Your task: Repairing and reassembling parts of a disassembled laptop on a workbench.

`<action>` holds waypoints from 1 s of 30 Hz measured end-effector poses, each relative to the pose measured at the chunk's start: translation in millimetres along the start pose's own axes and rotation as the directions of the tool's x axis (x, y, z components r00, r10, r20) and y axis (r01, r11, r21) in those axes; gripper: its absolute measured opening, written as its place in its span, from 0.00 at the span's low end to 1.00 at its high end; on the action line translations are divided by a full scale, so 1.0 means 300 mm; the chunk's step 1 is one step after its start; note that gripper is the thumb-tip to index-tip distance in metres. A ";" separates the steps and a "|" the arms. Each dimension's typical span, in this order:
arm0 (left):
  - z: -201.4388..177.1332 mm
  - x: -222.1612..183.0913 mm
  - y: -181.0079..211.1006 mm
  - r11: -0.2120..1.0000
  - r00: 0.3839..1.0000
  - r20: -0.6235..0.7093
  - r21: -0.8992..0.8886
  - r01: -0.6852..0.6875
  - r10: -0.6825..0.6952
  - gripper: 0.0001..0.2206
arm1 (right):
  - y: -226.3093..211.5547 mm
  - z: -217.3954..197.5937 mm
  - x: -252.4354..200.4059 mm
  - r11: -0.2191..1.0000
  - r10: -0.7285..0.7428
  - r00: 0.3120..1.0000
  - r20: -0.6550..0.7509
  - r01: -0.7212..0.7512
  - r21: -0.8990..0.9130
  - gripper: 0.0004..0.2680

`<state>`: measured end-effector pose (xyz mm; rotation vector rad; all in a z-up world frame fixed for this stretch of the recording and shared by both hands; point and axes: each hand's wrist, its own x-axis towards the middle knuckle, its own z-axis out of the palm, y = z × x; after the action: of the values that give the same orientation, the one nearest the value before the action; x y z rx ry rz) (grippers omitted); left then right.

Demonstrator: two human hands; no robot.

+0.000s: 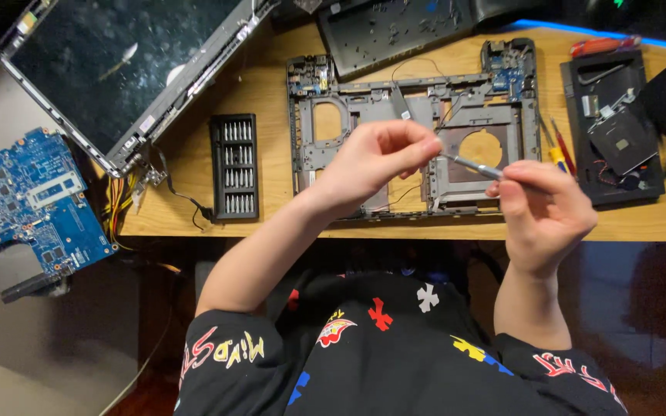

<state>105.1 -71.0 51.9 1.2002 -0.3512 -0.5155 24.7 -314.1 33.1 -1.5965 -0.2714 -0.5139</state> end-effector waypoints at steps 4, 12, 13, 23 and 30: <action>0.021 -0.092 -0.030 0.980 0.978 -0.164 0.172 -0.097 0.126 0.10 | -0.012 0.015 -0.021 0.979 -0.081 0.992 0.092 0.097 -0.178 0.04; 0.078 -0.244 -0.100 0.925 0.853 -0.381 0.272 -0.267 0.358 0.03 | -0.038 0.109 -0.072 0.993 -0.043 0.987 0.152 0.059 -0.100 0.05; 0.077 -0.256 -0.110 0.890 0.816 -0.389 0.338 -0.306 0.428 0.03 | -0.036 0.117 -0.085 0.999 -0.001 0.985 0.170 0.009 -0.045 0.05; 0.121 -0.300 -0.167 0.838 0.776 -0.333 0.324 -0.440 0.536 0.03 | 0.036 0.079 -0.160 0.886 0.359 0.897 0.256 -0.414 0.208 0.06; 0.102 -0.306 -0.229 0.917 0.775 -0.542 -0.020 -0.399 0.325 0.03 | 0.032 0.108 -0.172 0.953 0.200 0.953 0.226 -0.243 0.183 0.05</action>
<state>-0.3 -63.0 -1.7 1.0571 -0.0620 0.1419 -10.3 -276.4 -0.8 -1.4521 -0.2857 -0.1395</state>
